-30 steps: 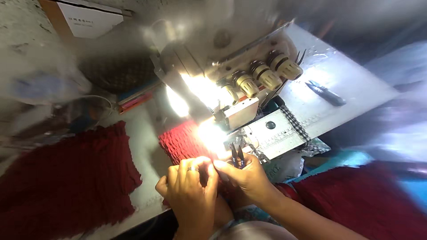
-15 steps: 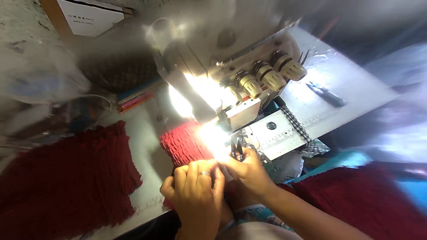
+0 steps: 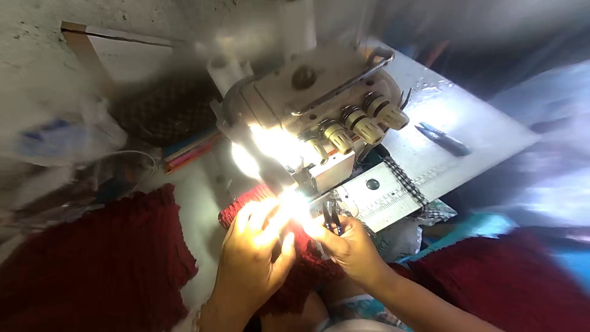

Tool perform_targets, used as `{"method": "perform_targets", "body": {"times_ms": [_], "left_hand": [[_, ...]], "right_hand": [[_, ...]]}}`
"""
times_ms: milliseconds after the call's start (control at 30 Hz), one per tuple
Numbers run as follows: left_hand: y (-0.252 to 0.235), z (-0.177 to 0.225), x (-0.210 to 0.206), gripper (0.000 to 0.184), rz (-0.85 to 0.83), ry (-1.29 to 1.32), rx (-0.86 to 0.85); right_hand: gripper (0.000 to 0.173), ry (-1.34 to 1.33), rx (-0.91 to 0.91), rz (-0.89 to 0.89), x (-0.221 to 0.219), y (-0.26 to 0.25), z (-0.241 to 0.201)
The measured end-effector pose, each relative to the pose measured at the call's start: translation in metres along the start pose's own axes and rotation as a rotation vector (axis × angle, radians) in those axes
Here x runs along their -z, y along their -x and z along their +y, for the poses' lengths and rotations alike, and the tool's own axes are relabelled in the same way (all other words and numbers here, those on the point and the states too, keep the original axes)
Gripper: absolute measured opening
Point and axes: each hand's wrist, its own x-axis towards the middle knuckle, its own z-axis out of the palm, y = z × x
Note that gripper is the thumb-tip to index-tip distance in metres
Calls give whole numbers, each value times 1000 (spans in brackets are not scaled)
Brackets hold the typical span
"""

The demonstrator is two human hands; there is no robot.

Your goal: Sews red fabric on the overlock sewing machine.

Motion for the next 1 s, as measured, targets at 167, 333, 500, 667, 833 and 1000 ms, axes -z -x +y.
{"method": "perform_targets", "body": {"times_ms": [167,333,500,667,833,1000], "left_hand": [[-8,-13,0,42,-26,-50,-50],[-5,-18,-2,42,-42,-126,-77],[0,-19,-7,44,-34,-152,-72],[2,-18,-8,43,-35,-152,-65],[2,-18,-8,43,-41,-143,-59],[2,-18,-8,43,-41,-140,-52]], "right_hand": [[21,189,69,35,-5,-18,-1],[18,171,122,90,-8,-14,7],[23,5,43,6,1,5,13],[15,169,169,-30,10,7,8],[16,455,433,-68,17,7,10],[34,716,454,1,5,2,12]]}}
